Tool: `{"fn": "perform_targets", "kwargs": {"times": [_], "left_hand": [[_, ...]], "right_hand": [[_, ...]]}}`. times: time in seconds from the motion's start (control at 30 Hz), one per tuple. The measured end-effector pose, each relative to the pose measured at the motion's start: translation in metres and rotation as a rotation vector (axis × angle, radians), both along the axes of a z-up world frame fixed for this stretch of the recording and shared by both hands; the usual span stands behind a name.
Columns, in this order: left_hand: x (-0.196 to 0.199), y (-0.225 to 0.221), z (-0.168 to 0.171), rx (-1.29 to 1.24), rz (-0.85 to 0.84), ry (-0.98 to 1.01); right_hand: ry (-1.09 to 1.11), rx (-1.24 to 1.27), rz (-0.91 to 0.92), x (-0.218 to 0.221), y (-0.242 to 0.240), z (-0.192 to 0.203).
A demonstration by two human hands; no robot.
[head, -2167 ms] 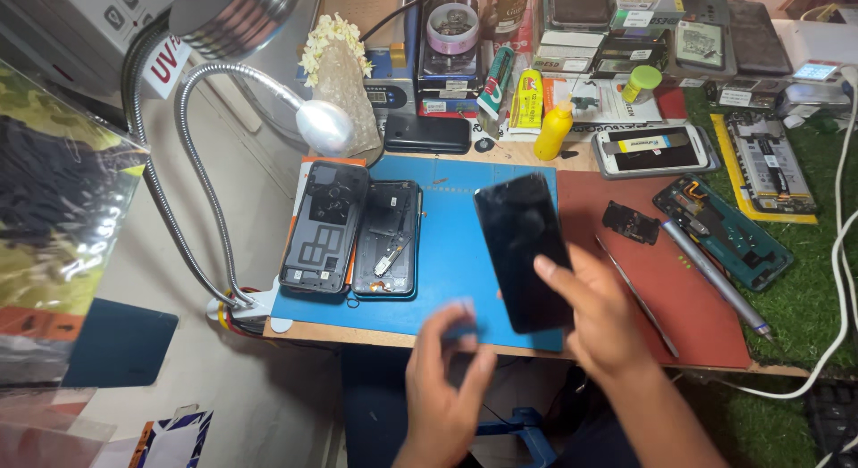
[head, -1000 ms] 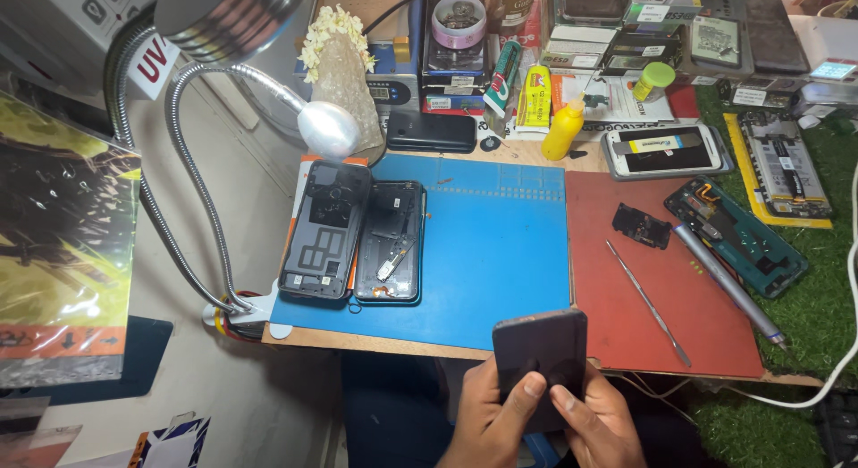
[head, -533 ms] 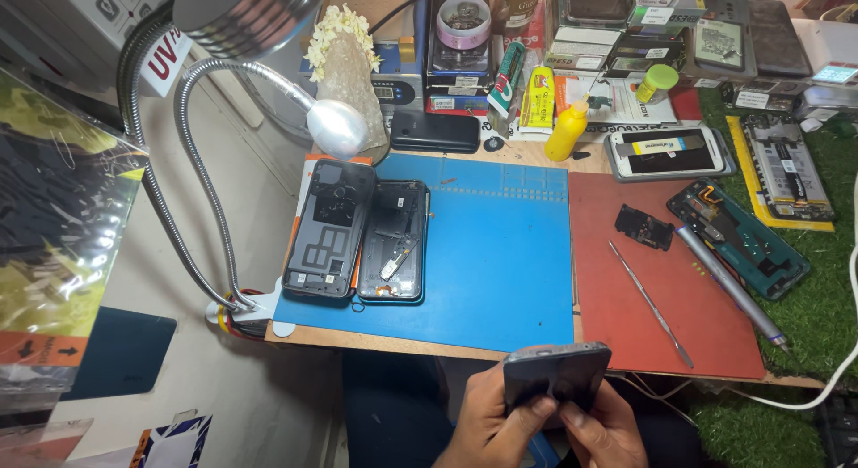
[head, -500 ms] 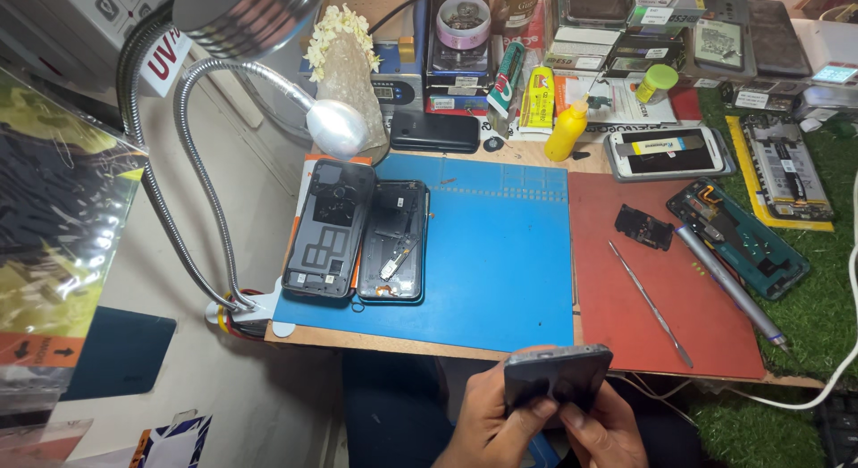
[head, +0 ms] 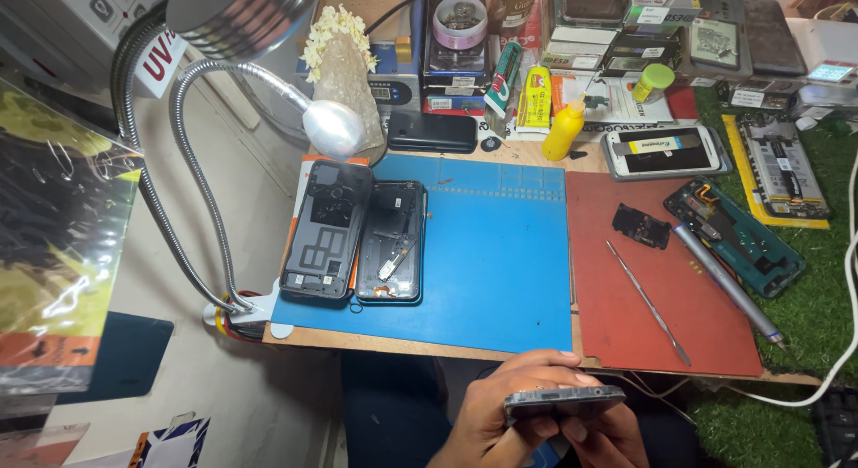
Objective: The person uses a screwdriver to remove screws from a smartphone's internal frame and then uses a metal prying tool to separate the screen assembly from the chassis. The person then applies a yellow liquid adhesive along the edge of the phone's frame and uses a white stylus to spread the adhesive evenly.
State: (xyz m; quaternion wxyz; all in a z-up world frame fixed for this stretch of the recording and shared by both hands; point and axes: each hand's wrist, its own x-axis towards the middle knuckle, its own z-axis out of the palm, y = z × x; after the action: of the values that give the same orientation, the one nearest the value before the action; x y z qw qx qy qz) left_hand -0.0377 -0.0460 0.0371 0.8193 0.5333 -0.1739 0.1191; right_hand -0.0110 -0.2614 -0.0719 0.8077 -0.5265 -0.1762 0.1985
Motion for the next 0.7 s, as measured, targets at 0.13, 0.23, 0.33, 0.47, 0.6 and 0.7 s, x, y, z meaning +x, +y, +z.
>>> {"fn": "perform_targets", "kwargs": {"times": [0.13, 0.23, 0.33, 0.47, 0.6, 0.7], "left_hand": [[-0.001, 0.001, -0.003, 0.036, 0.006, 0.022], [-0.002, 0.001, -0.012, 0.046, 0.015, -0.038], [-0.009, -0.001, -0.024, -0.099, -0.121, 0.264], [-0.009, -0.011, -0.033, -0.36, -0.072, 0.389], [-0.003, -0.008, -0.023, -0.649, -0.152, 0.423], [0.0, -0.008, -0.013, -0.818, -0.138, 0.487]], "right_hand": [[0.068, 0.025, -0.038, -0.005, 0.001, -0.003], [0.046, -0.013, -0.035, -0.005, -0.001, -0.005], [0.065, -0.289, -0.172, -0.006, 0.002, 0.006], [-0.075, -0.395, -0.033, 0.003, 0.018, 0.044], [0.024, -0.308, 0.047, 0.009, 0.016, 0.07], [0.222, -0.147, 0.001, 0.009, 0.012, 0.074]]}}
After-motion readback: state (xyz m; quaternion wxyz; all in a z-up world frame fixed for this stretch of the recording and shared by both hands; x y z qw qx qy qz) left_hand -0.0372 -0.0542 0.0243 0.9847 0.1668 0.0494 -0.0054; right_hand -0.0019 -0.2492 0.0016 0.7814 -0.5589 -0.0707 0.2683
